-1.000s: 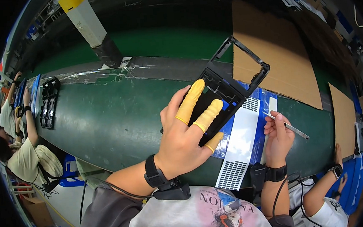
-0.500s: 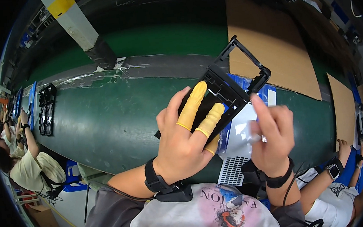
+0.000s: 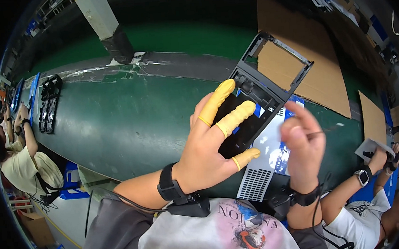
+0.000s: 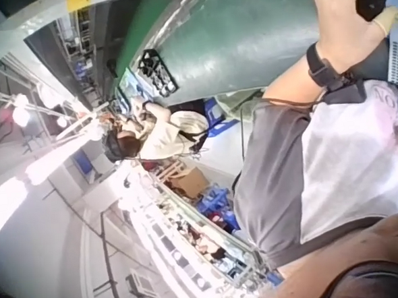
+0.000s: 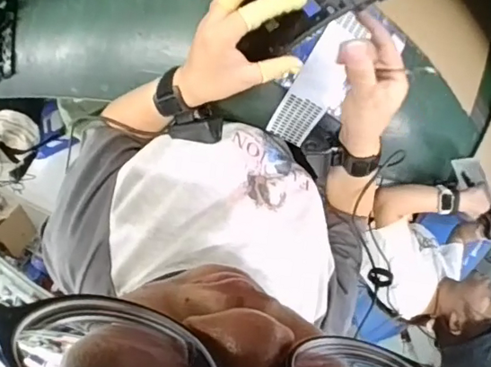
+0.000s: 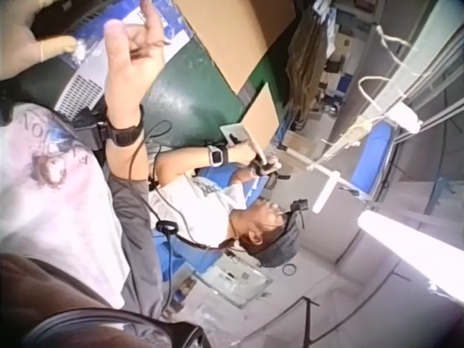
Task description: Inspecting and assembling small components into a plastic electronic housing using tweezers and a pen in an industrial setting.
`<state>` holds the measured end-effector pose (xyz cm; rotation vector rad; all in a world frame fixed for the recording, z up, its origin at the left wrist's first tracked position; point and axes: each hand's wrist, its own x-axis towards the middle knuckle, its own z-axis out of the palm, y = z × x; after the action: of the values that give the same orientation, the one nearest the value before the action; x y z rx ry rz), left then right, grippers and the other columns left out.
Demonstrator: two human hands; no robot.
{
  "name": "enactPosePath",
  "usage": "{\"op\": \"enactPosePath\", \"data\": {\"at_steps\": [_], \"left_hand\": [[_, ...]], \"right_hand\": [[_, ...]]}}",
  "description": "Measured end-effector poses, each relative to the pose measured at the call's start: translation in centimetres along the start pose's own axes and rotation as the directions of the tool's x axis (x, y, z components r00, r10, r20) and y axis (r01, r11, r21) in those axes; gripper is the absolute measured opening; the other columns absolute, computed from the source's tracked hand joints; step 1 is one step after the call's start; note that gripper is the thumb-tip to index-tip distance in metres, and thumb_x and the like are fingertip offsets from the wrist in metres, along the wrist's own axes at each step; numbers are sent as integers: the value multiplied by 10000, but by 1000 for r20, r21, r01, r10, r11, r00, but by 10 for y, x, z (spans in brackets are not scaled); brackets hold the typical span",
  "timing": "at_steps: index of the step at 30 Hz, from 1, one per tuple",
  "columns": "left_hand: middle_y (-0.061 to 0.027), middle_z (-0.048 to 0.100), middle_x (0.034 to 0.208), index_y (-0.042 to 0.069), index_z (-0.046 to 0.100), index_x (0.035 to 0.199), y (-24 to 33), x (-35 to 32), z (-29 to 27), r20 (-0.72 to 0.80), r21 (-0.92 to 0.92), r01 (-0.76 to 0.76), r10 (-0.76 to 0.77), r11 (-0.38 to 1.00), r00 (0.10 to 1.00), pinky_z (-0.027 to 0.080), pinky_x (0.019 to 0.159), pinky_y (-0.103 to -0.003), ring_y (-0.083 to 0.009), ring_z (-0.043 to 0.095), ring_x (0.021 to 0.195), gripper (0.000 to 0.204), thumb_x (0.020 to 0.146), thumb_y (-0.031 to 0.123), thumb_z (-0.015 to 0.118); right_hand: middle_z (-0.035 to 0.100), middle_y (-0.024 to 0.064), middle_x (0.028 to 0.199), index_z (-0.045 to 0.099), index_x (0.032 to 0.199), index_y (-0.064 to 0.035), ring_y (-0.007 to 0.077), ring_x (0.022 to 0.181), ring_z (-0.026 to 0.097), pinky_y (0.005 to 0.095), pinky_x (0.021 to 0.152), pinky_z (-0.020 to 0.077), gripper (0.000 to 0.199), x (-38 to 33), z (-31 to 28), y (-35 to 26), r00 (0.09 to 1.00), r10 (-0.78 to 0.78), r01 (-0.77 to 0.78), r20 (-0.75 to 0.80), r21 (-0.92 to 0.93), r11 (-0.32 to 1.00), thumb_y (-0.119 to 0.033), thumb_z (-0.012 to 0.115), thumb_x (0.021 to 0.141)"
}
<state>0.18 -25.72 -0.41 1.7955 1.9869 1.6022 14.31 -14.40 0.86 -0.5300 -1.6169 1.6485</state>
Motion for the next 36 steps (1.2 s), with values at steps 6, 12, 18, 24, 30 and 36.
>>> {"op": "enactPosePath", "data": {"at_steps": [6,12,18,24,30,36], "left_hand": [[-186,279,1308,5,392,1200,-1,1,-6,137,-639,165,-100,751,985,300,945,-382,-304,310,1198,615,686,194,671],[-202,262,1309,-19,282,1256,-5,7,-23,359,-916,388,-223,104,907,424,846,-384,-345,370,1143,680,690,141,623],[-177,333,1271,-5,279,1259,10,0,-20,346,-924,373,-230,86,910,482,769,-326,-282,484,1042,673,691,37,638],[-103,352,1268,-2,328,1230,4,-2,-24,375,-903,400,-168,156,912,448,822,-331,-247,490,1022,542,740,-95,541],[-117,388,1233,-10,364,1195,2,-6,-22,328,-919,356,-172,168,929,458,812,-330,-226,500,1008,501,736,-97,546],[-127,413,1209,-19,383,1172,3,-7,-22,321,-918,352,-175,185,931,462,810,-320,-219,499,1010,478,731,-98,551]], "right_hand": [[574,44,794,544,895,4,101,660,545,208,593,442,162,7,24,3,972,233,-235,24,123,964,-87,587,768],[613,109,770,557,951,-23,196,622,601,285,549,507,314,27,7,-24,760,640,-540,111,656,527,-298,505,808],[591,154,909,501,1033,9,243,751,609,349,666,525,330,30,5,-10,819,544,-520,185,642,564,-245,493,824],[611,111,832,541,937,-11,137,590,590,230,542,504,234,35,5,-13,815,549,-531,186,619,578,-215,497,831],[603,145,859,521,1017,-12,230,704,617,334,615,534,339,36,9,-13,816,573,-512,82,563,649,-294,460,839],[613,116,837,546,916,-36,196,722,617,284,620,525,210,34,6,-15,829,539,-506,149,608,612,-223,505,831]]}}
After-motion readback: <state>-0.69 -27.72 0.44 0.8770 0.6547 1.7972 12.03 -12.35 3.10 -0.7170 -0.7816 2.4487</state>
